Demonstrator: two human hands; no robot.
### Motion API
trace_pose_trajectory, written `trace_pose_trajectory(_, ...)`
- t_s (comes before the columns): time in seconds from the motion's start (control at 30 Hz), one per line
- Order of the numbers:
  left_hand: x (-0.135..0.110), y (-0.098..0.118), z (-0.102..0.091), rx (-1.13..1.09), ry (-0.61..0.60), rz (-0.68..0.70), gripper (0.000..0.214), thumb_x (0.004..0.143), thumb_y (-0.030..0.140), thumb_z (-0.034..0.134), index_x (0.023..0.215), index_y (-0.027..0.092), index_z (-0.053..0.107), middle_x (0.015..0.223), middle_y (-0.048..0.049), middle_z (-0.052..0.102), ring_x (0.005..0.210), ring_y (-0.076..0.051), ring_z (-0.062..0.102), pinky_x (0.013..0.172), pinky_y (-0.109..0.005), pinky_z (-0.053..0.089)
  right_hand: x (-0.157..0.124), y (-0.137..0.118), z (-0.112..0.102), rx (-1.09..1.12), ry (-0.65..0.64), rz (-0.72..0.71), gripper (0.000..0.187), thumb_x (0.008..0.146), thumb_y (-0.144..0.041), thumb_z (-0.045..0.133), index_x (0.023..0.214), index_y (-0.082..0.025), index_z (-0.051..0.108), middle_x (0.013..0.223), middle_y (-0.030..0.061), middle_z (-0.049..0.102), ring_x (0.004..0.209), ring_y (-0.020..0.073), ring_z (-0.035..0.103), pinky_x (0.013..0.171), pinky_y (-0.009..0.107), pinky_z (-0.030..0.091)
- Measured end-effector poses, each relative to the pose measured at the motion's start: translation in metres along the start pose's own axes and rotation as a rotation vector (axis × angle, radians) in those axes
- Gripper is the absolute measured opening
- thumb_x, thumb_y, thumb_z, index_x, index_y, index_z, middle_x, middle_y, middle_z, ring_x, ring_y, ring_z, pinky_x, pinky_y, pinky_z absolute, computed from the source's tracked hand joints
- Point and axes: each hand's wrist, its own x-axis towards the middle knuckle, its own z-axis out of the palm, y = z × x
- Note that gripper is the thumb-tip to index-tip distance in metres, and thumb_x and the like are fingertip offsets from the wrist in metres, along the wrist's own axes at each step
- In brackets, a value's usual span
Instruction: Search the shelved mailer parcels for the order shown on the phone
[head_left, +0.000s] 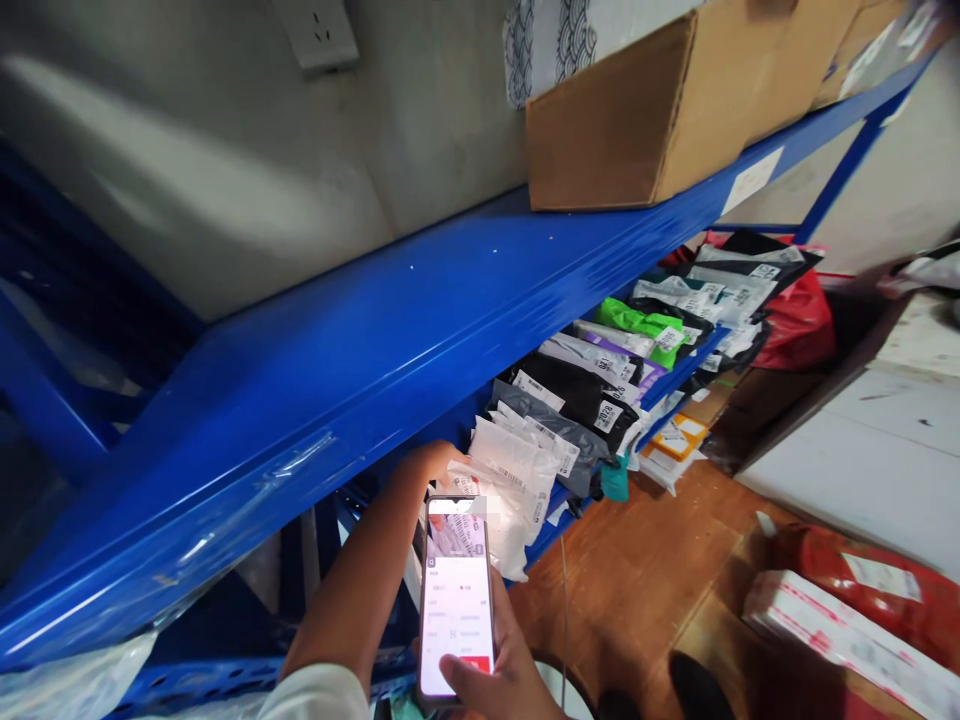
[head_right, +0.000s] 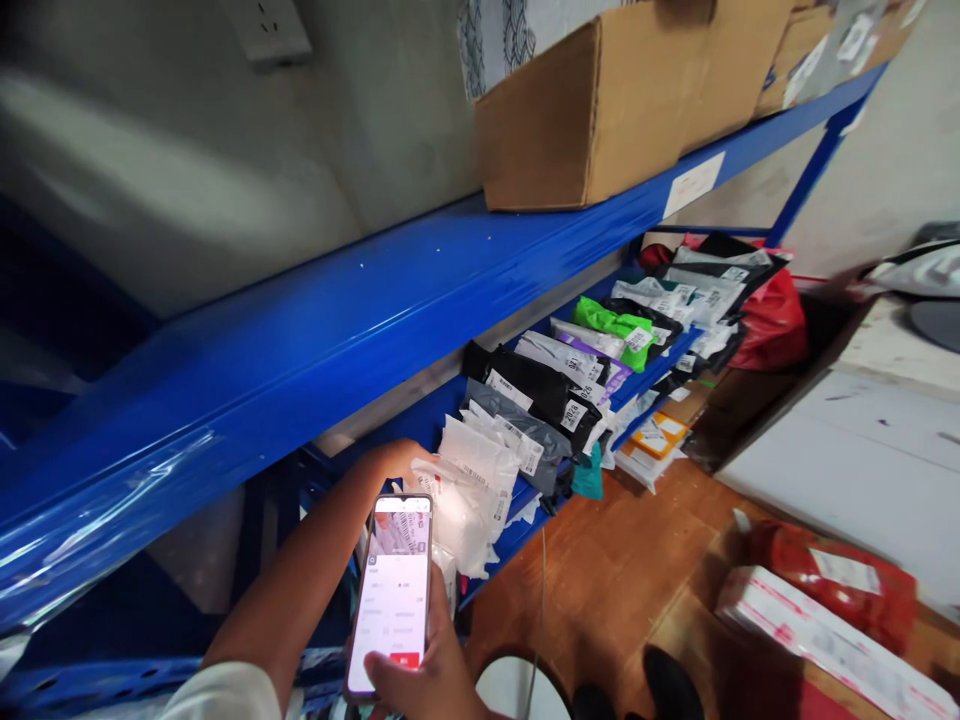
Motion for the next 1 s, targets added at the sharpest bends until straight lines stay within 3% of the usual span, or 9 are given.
trace_pose_trajectory(0.17,0.009,-0.005,0.001,0.012,-0.020,0.012,0.064,0.078,0.012,0.073,0.136,0.022,0.049,0.137,-0.0096,0.055,0.121,-0.028,0.056,0.103,-0.048,0.046,0.000,0.004,0.001,0.025,0.058,0.038,0.117,0.060,-0.056,0.084,0.141,-0.028,0.005,0.099,0.0078,0.068,0.070,0.0217,0.064,0.057,0.035,0.050)
trace_pose_trajectory(0.37,0.011,-0.006,0.002,0.012,-0.030,0.010,0.065,0.078,0.013,0.073,0.137,0.022,0.048,0.137,-0.0090,0.056,0.119,-0.029,0.057,0.102,-0.047,0.047,0.003,0.008,0.001,0.044,0.041,-0.059,0.108,0.061,-0.056,0.083,0.137,-0.027,0.011,0.096,0.0077,0.068,0.066,0.0199,0.060,0.050,0.030,0.048)
trace_pose_trajectory(0.63,0.008,-0.004,0.000,0.004,-0.034,0.014,0.066,0.078,0.011,0.073,0.138,0.023,0.047,0.140,-0.0096,0.053,0.121,-0.029,0.056,0.103,-0.047,0.047,-0.002,0.000,0.001,0.004,0.051,-0.003,0.115,0.061,-0.056,0.083,0.139,-0.027,0.004,0.103,0.0109,0.067,0.068,0.0219,0.063,0.052,0.034,0.051)
trace_pose_trajectory(1.0,0.005,0.000,-0.001,-0.004,-0.034,-0.008,0.066,0.078,0.010,0.073,0.137,0.023,0.048,0.140,-0.0093,0.053,0.121,-0.029,0.056,0.103,-0.048,0.047,-0.003,-0.009,0.001,-0.051,0.029,-0.005,0.097,0.064,-0.056,0.080,0.130,-0.026,0.016,0.096,0.0087,0.065,0.065,0.0192,0.059,0.050,0.032,0.048)
